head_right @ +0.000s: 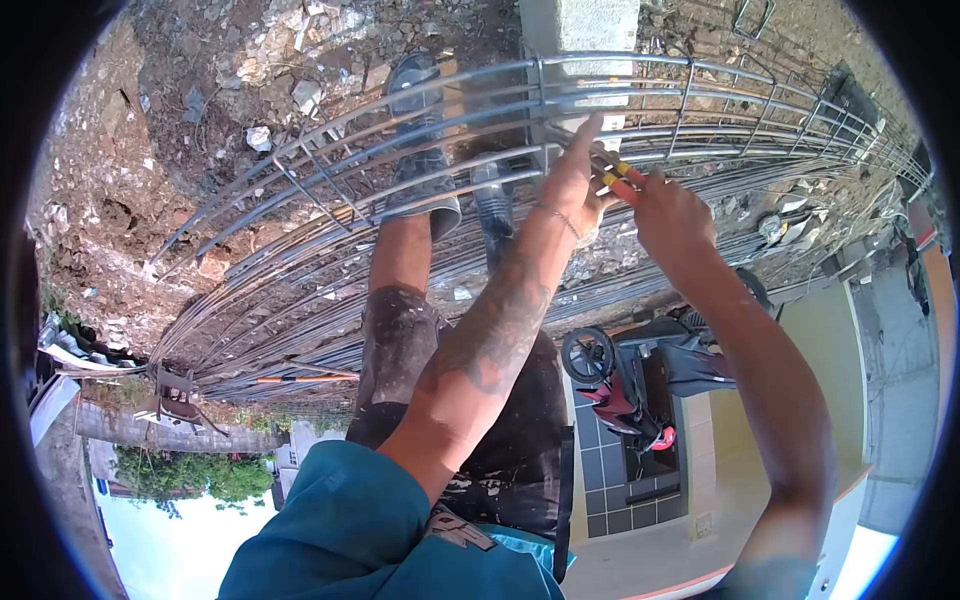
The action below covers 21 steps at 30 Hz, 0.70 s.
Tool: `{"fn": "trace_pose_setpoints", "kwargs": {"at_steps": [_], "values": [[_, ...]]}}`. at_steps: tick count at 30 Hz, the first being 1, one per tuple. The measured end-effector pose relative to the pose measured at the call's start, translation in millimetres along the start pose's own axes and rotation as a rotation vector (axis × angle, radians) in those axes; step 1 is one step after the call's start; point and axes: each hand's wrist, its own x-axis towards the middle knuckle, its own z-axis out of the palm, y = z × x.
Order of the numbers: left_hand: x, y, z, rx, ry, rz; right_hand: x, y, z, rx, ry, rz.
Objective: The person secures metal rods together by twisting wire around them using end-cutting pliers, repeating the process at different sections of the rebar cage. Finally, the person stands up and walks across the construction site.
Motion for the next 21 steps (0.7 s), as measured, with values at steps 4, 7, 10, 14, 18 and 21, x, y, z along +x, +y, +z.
{"fn": "trace_pose_setpoints", "kwargs": {"at_steps": [4,7,10,14,18,21], "values": [[29.2,-16.9,37.7,-0.064,0.388,0.039,0.0,-5.6,-7.7,-0.212,0.058,-0.003],[35.9,-26.3,11.4,-0.452,0.025,0.021,2.5,-3.5,-24.8,0.071,-0.107,0.018],[25.1,-23.6,-25.8,-0.538,-0.378,-0.062,-4.8,-2.1,-31.1,0.607,-0.535,0.229],[14.0,-17.3,-19.2,-0.478,-0.305,-0.086,-10.8,-9.1,10.9,0.694,-0.649,0.260],[5.0,-31.3,-22.3,-0.036,-0.053,-0.028,-26.4,-0.2,35.5,0.058,0.045,0.164],[-7.2,-30.1,-36.2,1.065,0.452,1.020,-57.5,21.0,67.8,0.362,0.086,0.228]]}}
